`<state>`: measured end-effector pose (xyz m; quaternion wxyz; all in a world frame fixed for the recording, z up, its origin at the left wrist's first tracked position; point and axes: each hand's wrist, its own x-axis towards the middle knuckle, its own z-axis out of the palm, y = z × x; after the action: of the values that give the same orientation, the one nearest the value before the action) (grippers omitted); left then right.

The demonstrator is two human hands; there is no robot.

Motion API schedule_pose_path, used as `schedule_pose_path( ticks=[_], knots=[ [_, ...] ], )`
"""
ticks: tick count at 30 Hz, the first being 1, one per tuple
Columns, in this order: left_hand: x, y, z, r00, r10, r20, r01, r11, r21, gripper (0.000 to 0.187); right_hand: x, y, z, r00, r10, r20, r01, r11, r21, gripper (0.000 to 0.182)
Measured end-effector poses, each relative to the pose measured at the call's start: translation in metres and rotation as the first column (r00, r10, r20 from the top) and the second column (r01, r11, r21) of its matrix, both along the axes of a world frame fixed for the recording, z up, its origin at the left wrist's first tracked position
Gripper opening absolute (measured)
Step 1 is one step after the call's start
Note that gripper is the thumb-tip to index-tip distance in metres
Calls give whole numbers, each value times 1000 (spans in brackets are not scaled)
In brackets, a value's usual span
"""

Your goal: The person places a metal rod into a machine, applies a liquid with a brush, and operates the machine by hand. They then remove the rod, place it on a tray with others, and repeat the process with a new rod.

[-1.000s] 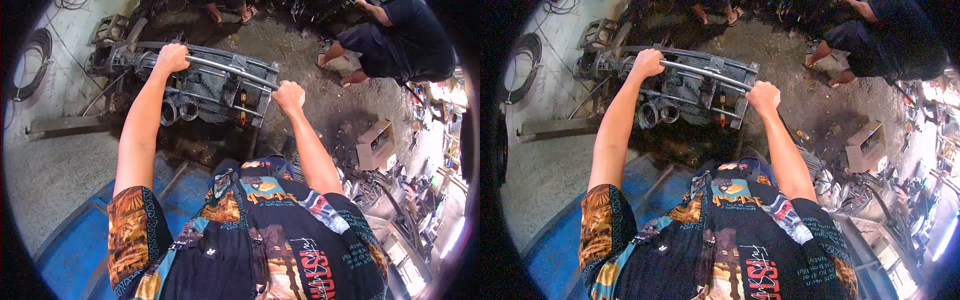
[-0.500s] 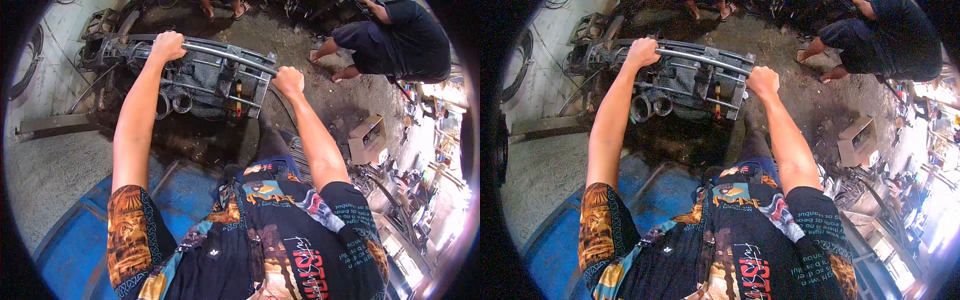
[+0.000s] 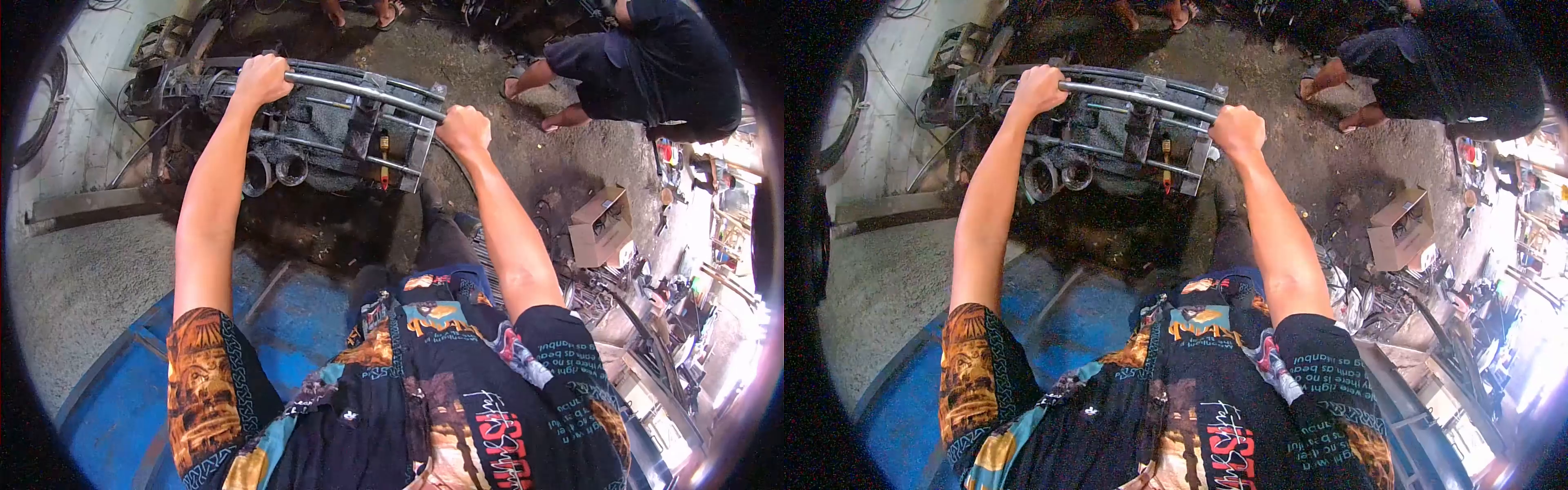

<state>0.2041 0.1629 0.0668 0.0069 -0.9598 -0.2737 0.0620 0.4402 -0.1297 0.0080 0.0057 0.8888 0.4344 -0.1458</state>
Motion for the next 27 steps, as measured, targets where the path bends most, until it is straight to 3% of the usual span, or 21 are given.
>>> schedule_pose_path(
  ticks=[4, 5, 7, 8, 10, 12, 13, 22, 24, 25, 26, 27],
  knots=[
    [-26, -13, -21, 998, 53, 31, -54, 998, 40, 24, 18, 9, -19, 986, 94, 134, -105, 991, 80, 19],
    [-40, -27, -24, 993, 104, 55, -107, 993, 56, 26, 48, 33, -18, 953, 260, 153, -266, 964, 24, 18],
    [-62, -121, -11, 867, 497, -8, -497, 867, -30, 32, 88, 120, 4, 812, 550, 193, -550, 833, -61, 15],
    [-72, -142, -20, 789, 613, 25, -602, 782, -159, 32, 84, 168, 15, 698, 681, 222, -677, 729, -107, 14],
    [-82, -153, -36, 724, 686, 67, -663, 720, -206, 30, 87, 212, 3, 547, 785, 292, -824, 566, 22, 14],
    [-80, -152, -27, 733, 676, 75, -666, 736, -124, 28, 95, 217, -25, 551, 757, 351, -822, 566, 69, 15],
    [-79, -147, -22, 748, 657, 93, -651, 754, -89, 28, 85, 206, -15, 649, 727, 225, -739, 673, -43, 15],
    [-67, -173, -17, 668, 731, 135, -731, 680, -65, 24, 89, 201, -14, 578, 778, 247, -813, 574, 96, 14],
    [-67, -183, -25, 645, 751, 140, -752, 656, -54, 27, 86, 206, 0, 570, 793, 214, -816, 578, 31, 15],
    [-65, -190, -27, 629, 762, 153, -761, 644, -79, 27, 89, 206, -2, 569, 793, 220, -822, 543, 171, 16],
    [-64, -197, -29, 613, 772, 168, -768, 632, -103, 28, 86, 212, -2, 602, 775, 194, -798, 593, 110, 21],
    [-63, -203, -34, 597, 782, 179, -776, 620, -119, 29, 87, 217, 0, 574, 801, 170, -818, 553, 155, 27]
  ],
)
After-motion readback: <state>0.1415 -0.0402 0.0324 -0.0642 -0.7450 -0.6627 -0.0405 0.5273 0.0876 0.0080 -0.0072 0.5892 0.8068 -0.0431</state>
